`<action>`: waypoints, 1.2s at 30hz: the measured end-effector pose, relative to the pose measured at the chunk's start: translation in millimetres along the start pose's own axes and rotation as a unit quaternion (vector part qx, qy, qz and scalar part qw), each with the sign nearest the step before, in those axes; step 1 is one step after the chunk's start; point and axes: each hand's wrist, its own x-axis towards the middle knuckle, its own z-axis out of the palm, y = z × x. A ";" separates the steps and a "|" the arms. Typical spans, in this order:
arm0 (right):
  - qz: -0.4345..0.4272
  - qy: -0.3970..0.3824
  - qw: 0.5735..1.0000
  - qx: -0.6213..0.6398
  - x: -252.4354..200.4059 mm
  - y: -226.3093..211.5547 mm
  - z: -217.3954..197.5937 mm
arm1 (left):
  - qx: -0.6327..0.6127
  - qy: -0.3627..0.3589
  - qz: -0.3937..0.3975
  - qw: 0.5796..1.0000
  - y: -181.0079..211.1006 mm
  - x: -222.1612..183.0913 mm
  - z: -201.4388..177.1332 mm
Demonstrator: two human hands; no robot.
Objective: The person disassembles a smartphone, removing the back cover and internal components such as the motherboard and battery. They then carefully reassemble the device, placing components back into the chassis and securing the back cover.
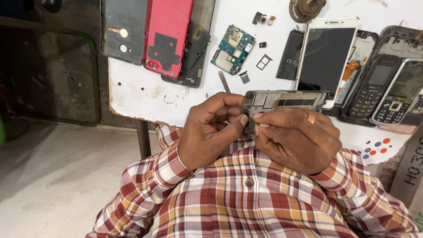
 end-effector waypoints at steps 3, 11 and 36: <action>-0.012 -0.002 1.000 -0.006 -0.6 0.4 -0.8 | 0.002 0.000 -0.008 1.000 0.7 -0.3 0.7; -0.023 -0.013 1.000 -0.011 0.5 0.9 -1.7 | -0.031 -0.001 -0.001 1.000 -4.6 -0.4 0.7; 0.080 -0.020 0.995 0.058 10.6 13.3 5.6 | -0.010 0.057 0.018 0.998 -7.6 -1.3 3.5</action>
